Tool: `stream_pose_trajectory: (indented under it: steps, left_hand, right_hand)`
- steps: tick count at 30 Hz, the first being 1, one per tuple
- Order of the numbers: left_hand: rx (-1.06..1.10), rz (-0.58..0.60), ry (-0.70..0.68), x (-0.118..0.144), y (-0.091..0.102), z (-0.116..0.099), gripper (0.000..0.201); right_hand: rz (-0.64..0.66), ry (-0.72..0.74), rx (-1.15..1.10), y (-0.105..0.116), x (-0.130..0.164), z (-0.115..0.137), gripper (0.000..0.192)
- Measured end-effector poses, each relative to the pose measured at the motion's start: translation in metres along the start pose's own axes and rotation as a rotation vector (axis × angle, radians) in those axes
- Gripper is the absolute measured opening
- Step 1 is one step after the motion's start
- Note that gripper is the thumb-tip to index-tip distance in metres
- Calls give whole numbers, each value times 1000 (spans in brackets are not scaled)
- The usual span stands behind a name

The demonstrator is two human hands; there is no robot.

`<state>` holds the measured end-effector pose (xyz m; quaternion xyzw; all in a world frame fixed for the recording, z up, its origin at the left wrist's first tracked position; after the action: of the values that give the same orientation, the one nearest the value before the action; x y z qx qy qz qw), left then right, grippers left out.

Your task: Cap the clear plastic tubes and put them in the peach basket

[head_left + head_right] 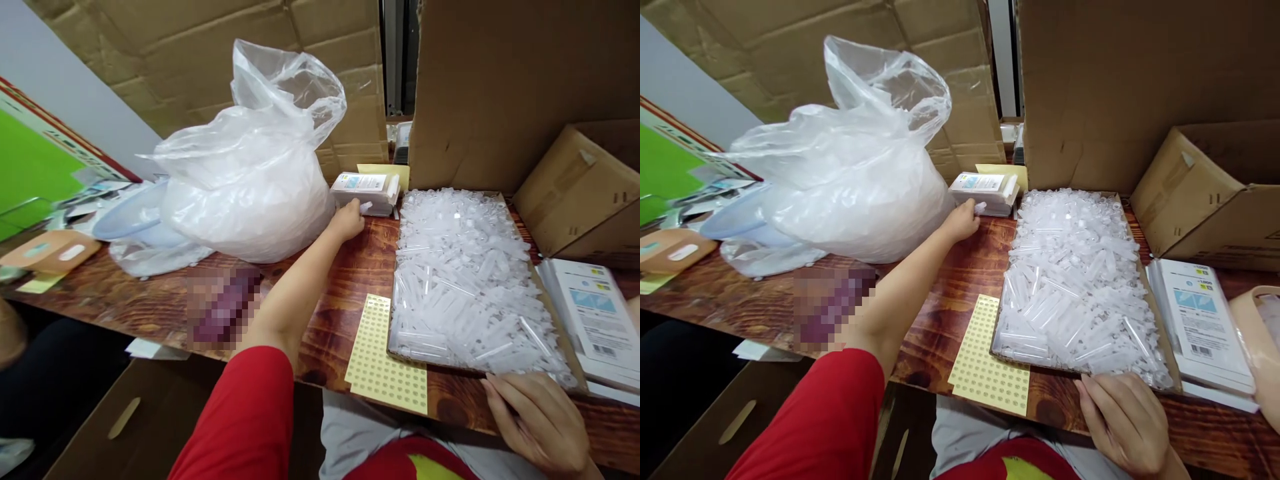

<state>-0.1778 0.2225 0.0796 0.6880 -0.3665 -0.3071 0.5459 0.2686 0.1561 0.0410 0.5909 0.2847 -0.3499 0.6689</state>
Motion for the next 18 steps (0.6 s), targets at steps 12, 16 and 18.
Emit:
stream_pose_trajectory:
  steps: [12,16,18]
  left_hand:
    - [421,191,-376,70,2,-159,20]
    - [405,143,-418,76,-15,-167,30]
    - [424,127,-417,77,-20,-162,33]
  right_hand:
    - [-37,-10,8,3,-3,-2,18]
    - [-45,-17,27,3,-2,-4,17]
    - [-47,-24,33,3,-2,-6,18]
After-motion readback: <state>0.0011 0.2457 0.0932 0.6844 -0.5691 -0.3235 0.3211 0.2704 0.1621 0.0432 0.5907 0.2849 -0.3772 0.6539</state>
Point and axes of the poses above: each hand's wrist, its own x-axis away from the middle knuckle, its own y-axis out of the back of the hand, z = x × y, the point moved 4 cm from there along -x, towards the middle knuckle, and after that the axes turned 1 degree about -x, right-handed, at the moved point
